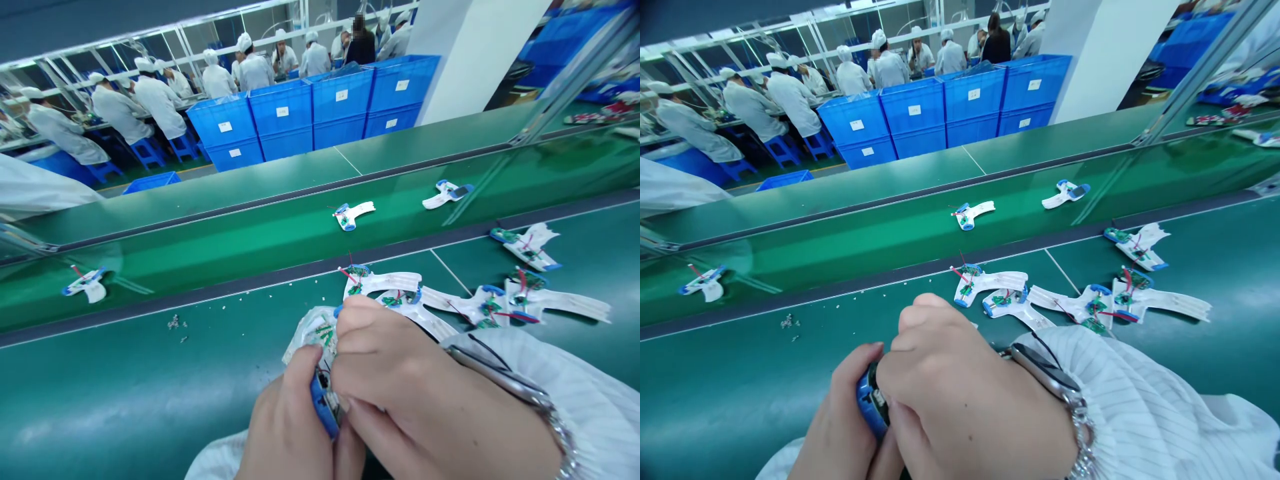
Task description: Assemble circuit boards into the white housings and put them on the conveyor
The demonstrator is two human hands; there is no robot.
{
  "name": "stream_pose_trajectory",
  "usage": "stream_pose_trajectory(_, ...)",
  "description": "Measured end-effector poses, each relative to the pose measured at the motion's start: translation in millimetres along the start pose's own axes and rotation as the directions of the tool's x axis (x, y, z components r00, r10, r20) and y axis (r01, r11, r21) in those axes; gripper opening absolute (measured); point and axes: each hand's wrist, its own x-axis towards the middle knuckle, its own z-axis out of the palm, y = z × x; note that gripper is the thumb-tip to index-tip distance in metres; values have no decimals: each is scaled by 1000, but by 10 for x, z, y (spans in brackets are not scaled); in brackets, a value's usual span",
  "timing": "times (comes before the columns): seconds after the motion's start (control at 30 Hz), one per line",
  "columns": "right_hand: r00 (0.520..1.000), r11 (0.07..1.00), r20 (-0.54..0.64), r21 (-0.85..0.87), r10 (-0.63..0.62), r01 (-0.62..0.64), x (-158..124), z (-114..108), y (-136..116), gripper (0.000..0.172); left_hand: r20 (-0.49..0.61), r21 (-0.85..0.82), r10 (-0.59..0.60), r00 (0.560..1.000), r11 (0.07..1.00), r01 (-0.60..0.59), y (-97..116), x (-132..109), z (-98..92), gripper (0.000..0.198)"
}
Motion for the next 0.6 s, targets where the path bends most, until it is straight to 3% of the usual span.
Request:
stream_pose_trajectory(0.13, 1000, 1000, 5, 19, 15, -16, -11, 25, 54, 23, 8, 185, 50, 999, 981, -51, 54, 36, 15, 37)
stream_pose_trajectory(0.27, 998, 998, 43, 42, 42, -44, 28, 37, 223, 24, 119, 79, 25, 993, 996, -35, 3, 185, 71, 40)
stream_pose_trajectory(0.37, 982, 985, 77, -20, 175, -174, 248, 60, 559, 27, 163, -8, -68, 984, 998, 70, -93, 354, 99, 55)
stream_pose_trajectory(0.5, 873, 852, -158, -196, 461, -485, 752, 24, 1328, 28, 78, -47, -187, 979, 980, 191, -247, 504, 109, 69)
stream_pose_trajectory(0.6, 738, 687, -294, -270, 608, -674, 960, -103, 1961, 23, 77, -64, -174, 982, 982, 179, -395, 525, 153, 64)
